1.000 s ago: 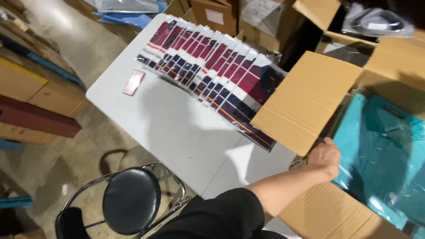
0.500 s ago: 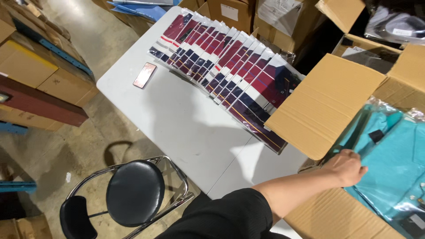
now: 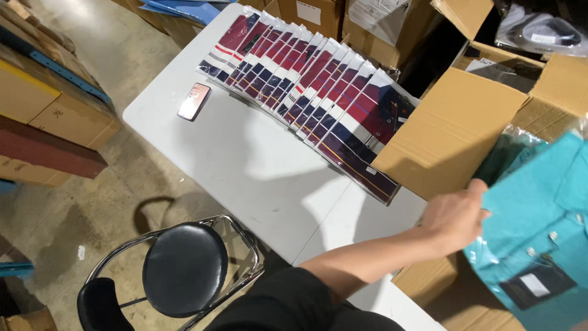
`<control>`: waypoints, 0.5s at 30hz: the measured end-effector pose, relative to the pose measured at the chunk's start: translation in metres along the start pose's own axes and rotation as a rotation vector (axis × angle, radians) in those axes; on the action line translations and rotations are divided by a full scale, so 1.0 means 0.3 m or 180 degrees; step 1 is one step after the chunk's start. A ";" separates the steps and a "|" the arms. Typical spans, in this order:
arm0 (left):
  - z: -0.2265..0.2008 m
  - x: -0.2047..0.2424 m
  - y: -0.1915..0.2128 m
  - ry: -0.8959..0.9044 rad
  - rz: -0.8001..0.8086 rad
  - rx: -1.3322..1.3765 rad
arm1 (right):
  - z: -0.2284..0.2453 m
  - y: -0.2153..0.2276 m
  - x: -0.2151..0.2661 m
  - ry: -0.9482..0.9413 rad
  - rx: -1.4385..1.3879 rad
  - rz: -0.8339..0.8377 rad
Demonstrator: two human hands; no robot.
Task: The person takes packaged shirts out of a large cardboard box and places them onto a white table, organizing them by color and pattern into stacks.
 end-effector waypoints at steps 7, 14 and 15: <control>0.287 0.258 0.370 -0.0556 -0.1407 0.0124 | 0.281 -0.054 0.266 0.0021 -0.0460 -0.0191; 0.661 0.403 0.842 -0.0301 -0.2177 0.0048 | 0.829 -0.402 0.465 -0.0046 -0.0507 0.0418; 0.717 0.406 0.912 -0.0311 -0.2161 0.0043 | 0.863 -0.468 0.505 -0.0058 -0.0505 0.0403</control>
Point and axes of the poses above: each hand's wrist, its own x-axis away from the middle knuckle, its own y-axis out of the back of the hand, z = x × y, the point moved 4 cm from there along -x, towards the middle knuckle, and after that the axes turned 5 degrees about x, right-handed, at the moved point
